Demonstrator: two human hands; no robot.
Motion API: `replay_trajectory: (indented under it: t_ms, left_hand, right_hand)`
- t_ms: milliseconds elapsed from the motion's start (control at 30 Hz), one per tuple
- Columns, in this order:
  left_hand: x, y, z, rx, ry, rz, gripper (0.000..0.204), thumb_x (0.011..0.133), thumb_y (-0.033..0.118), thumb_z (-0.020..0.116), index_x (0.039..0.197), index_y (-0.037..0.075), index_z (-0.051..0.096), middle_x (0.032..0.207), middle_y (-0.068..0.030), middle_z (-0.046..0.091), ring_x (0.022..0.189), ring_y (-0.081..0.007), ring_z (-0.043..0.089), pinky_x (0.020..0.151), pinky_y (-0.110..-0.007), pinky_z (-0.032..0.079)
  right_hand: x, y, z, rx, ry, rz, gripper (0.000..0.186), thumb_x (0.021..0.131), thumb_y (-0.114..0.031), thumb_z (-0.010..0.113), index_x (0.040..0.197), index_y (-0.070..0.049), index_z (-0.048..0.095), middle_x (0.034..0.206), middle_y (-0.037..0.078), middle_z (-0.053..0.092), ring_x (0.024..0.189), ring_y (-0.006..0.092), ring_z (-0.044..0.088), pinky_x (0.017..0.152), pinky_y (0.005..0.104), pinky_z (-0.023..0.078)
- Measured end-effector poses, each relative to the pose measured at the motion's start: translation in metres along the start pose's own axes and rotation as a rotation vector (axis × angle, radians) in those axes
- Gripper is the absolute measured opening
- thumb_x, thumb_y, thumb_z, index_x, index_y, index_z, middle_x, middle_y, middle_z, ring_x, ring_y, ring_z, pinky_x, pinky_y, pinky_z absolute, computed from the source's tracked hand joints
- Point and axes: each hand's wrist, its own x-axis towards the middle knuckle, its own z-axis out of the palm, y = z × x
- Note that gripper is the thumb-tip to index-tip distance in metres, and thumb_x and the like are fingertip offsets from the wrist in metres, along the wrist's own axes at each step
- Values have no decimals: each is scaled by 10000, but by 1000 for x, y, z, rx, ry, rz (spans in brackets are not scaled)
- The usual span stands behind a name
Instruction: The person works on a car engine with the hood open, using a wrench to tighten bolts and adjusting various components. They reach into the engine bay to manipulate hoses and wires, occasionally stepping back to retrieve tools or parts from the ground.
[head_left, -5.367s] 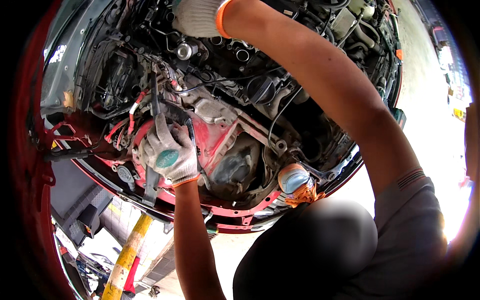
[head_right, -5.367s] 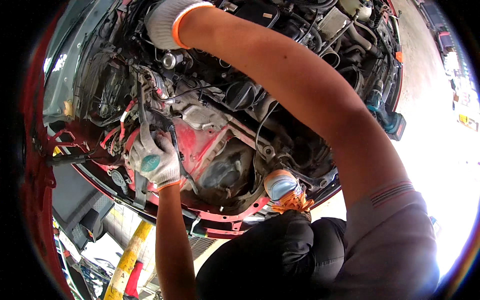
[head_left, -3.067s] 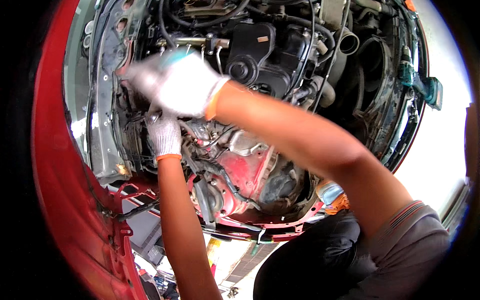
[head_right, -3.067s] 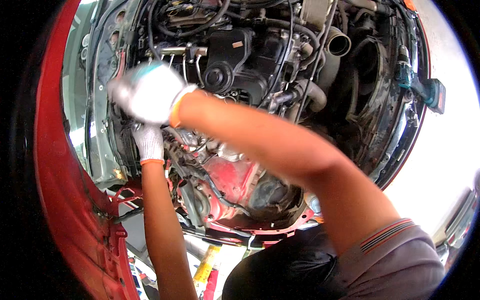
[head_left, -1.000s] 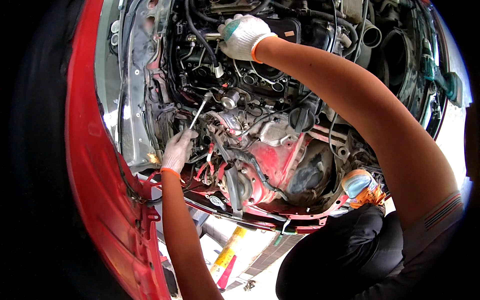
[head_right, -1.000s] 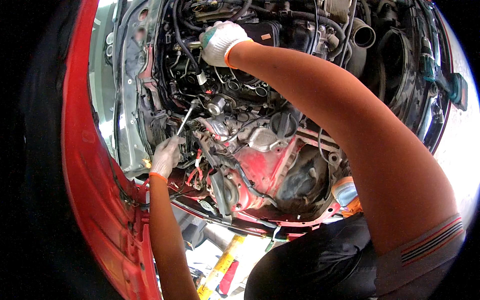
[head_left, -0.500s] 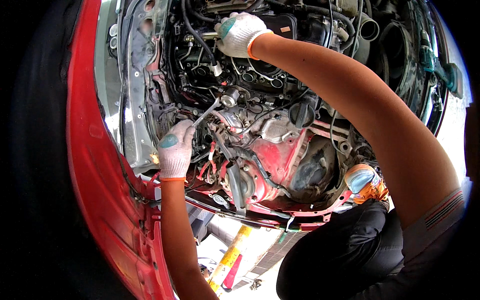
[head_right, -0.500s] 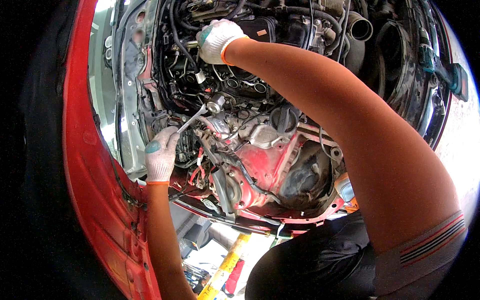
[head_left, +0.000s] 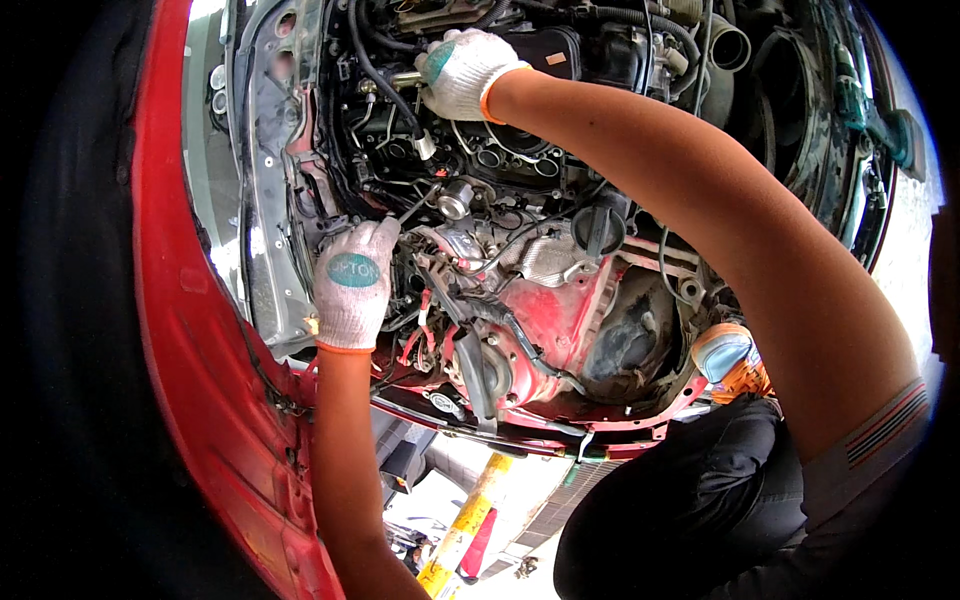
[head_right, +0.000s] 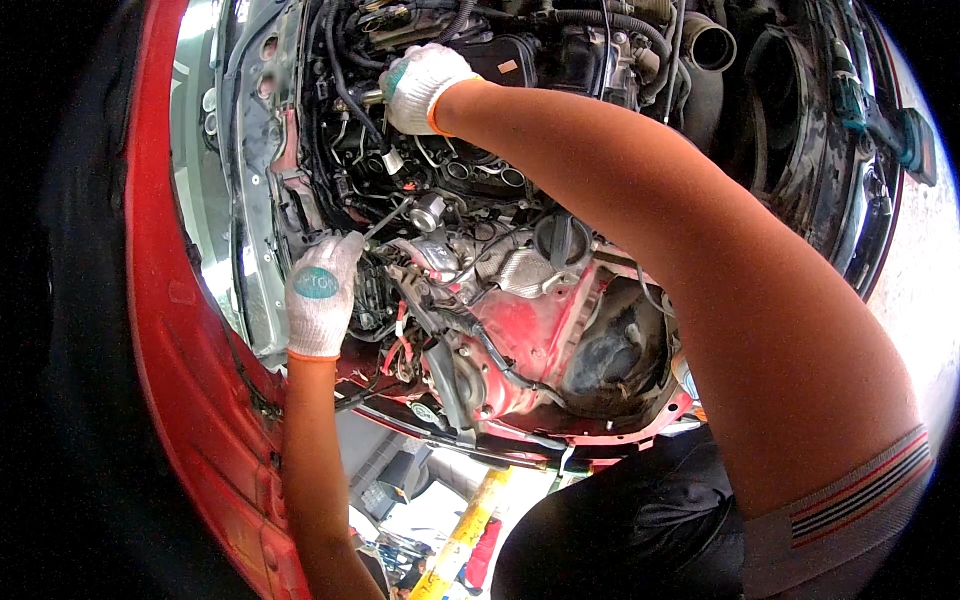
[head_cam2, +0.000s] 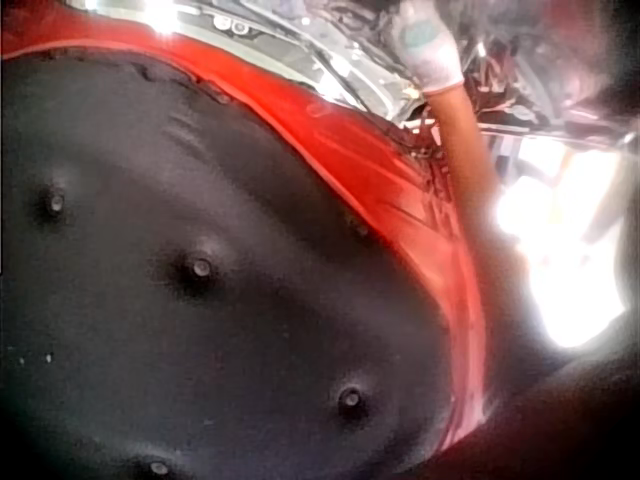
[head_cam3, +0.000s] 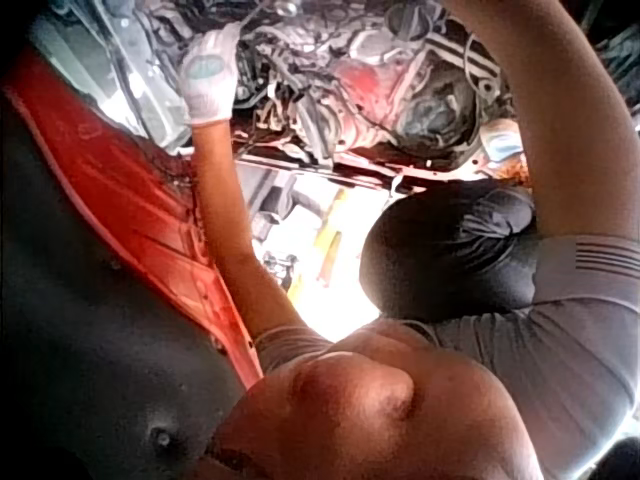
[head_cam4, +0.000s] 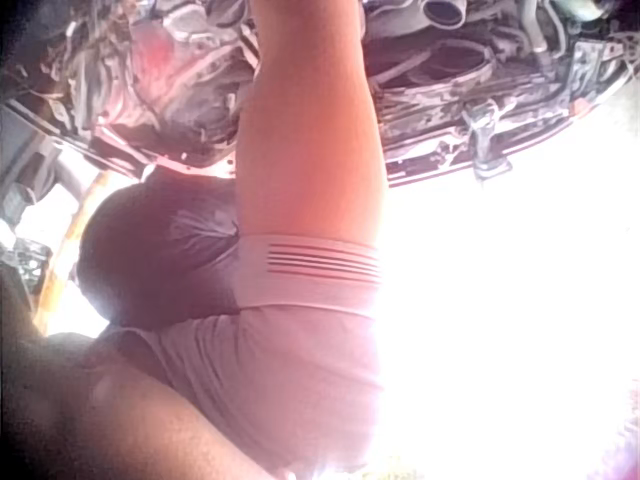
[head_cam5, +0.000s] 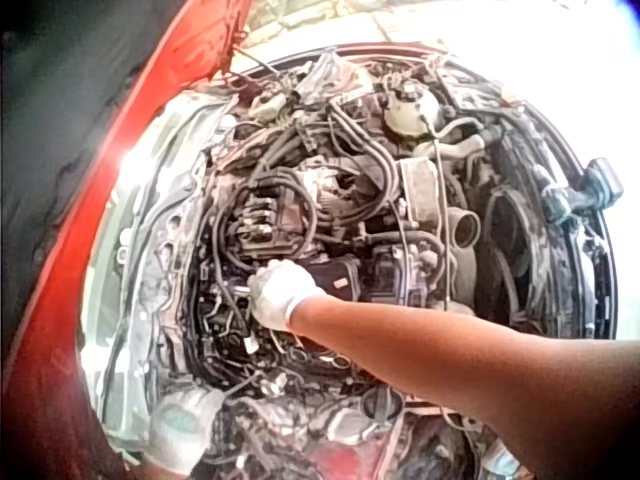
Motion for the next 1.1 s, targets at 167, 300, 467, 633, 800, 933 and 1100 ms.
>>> replay_trajectory:
  t_ms: [167, 300, 467, 633, 800, 933, 1100]
  left_hand:
    - [8, 1, -3, 97, -43, 70, 345, 838, 95, 627, 1179, 140, 656, 941, -80, 633, 863, -273, 673, 748, -399, 554]
    - [5, 5, 13, 114, -14, 51, 372, 871, 125, 600, 1239, 108, 647, 924, -99, 654, 794, -272, 699, 679, -417, 573]
    - [-1, 6, 35, 36, -145, -105, 288, 994, 185, 555, 1256, 135, 664, 876, -177, 716, 779, -362, 722, 662, -472, 581]
    - [21, -7, 47, -213, -423, -353, 327, 1023, 358, 516, 1081, 75, 669, 974, -241, 712, 955, -435, 686, 846, -531, 544]
    - [44, -11, 45, -309, -607, -359, 433, 1020, 387, 474, 1112, 20, 684, 1192, -253, 681, 1140, -438, 635, 993, -508, 510]
    - [39, -9, 44, -283, -517, -346, 443, 1031, 399, 455, 1063, 14, 672, 1105, -267, 696, 1080, -449, 653, 957, -515, 527]
    - [32, -11, 47, -281, -472, -337, 403, 1042, 368, 461, 1071, 13, 650, 1121, -262, 678, 1085, -453, 634, 944, -527, 504]
  right_hand:
    - [-2, 0, 1, 25, 67, 7, 379, 957, -374, 627, 1179, -99, 765, 1202, 132, 745, 1132, 318, 703, 937, 434, 575]
    - [-3, -2, -7, 0, -43, 32, 402, 972, -360, 583, 1246, -88, 701, 1251, 120, 702, 1210, 307, 637, 1036, 432, 514]
    - [-1, -2, -6, 0, -67, 10, 403, 934, -316, 614, 1245, -71, 691, 1249, 136, 701, 1210, 307, 637, 1023, 427, 520]
    - [3, -1, 5, 61, 116, 37, 299, 789, -167, 725, 1063, -71, 798, 1119, 158, 768, 1090, 316, 725, 880, 426, 592]
    - [23, -8, 0, -61, -43, 37, 340, 759, -132, 748, 1094, -128, 809, 1076, 144, 781, 1029, 317, 755, 808, 435, 609]
    - [14, -6, 3, -12, 24, 60, 347, 809, -111, 733, 1151, -115, 788, 1179, 154, 756, 1082, 333, 737, 874, 432, 601]
    - [2, -3, -22, 69, 26, 40, 257, 867, -208, 656, 1026, -57, 790, 1045, 202, 755, 992, 348, 740, 863, 428, 587]
